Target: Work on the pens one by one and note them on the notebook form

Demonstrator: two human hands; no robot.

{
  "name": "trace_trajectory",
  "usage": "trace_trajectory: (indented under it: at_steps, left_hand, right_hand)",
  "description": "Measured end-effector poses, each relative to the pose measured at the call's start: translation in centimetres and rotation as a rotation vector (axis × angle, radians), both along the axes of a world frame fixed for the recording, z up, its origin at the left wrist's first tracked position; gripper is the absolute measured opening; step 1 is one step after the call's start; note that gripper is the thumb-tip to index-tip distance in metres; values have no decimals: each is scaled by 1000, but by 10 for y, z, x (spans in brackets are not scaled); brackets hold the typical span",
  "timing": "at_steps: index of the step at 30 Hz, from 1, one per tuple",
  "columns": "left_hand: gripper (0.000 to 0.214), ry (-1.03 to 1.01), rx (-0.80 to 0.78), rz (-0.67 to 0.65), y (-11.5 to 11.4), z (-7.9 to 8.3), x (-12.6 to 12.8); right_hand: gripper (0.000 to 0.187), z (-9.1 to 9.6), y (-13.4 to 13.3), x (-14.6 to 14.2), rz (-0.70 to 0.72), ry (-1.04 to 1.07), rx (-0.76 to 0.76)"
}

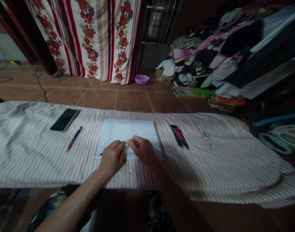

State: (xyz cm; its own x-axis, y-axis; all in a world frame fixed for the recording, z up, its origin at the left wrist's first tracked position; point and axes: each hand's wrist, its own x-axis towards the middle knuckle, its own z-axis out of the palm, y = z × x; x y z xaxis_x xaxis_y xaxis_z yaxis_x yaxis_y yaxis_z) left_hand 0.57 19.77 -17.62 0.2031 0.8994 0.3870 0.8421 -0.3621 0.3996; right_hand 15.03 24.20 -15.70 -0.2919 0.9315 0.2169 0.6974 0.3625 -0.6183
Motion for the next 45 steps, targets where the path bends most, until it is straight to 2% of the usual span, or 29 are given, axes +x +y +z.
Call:
trace_trajectory:
  at_steps: [5, 9, 13, 18, 23, 26, 28, 31, 33, 34, 36, 38, 39, 40, 42, 43, 45]
  left_hand:
    - [27, -28, 16, 3, 2, 2, 1]
    - [26, -69, 33, 15, 0, 5, 4]
    - [26, -151, 8, 11, -12, 7, 3]
    - [26, -257, -44, -20, -32, 22, -3]
    - [24, -225, -63, -113, -70, 37, -1]
    - [37, -205, 27, -147, -101, 37, 4]
    - [41, -174, 66, -130, -121, 40, 6]
    - [36, -135, 112, -141, -147, 53, 6]
    - [32, -142, 226, -143, -163, 63, 6]
    - [32, -166, 293, -101, -171, 68, 6]
    - [31, -288, 377, -22, -191, 72, 8]
    - [20, -520, 367, 59, -213, 72, 13]
    - [15, -658, 280, 75, -223, 70, 17]
    - [15, -815, 124, 98, -233, 69, 21]
    - [25, -1165, -247, 124, -249, 67, 28]
    - [32, -1321, -376, 125, -254, 67, 30]
    - [45, -1577, -487, 109, -260, 71, 31]
  right_hand:
    - [31, 2, 0, 2, 11, 40, -16]
    - [18, 5, -2, 4, 61, 235, -67]
    - [21, 10, -12, 6, 144, 418, -172]
    - [15, 29, -38, 6, 184, 478, -268]
    - [8, 35, -89, 8, 125, 606, -373]
    - [9, 28, -124, 11, 89, 683, -407]
    - [15, 25, -145, 11, 55, 747, -428]
    - [28, 26, -172, 8, 5, 829, -412]
    - [36, 29, -186, 6, -48, 891, -401]
    - [39, 31, -192, 5, -88, 922, -381]
    - [41, 37, -202, 5, -167, 970, -355]
    - [40, 43, -213, 5, -211, 990, -357]
    - [39, 47, -218, 4, -206, 1005, -358]
    - [39, 50, -224, 4, -204, 1030, -350]
    - [37, 57, -234, 3, -196, 1063, -356]
    - [36, 60, -239, 2, -189, 1067, -358]
    - [36, 64, -247, -1, -158, 1054, -366]
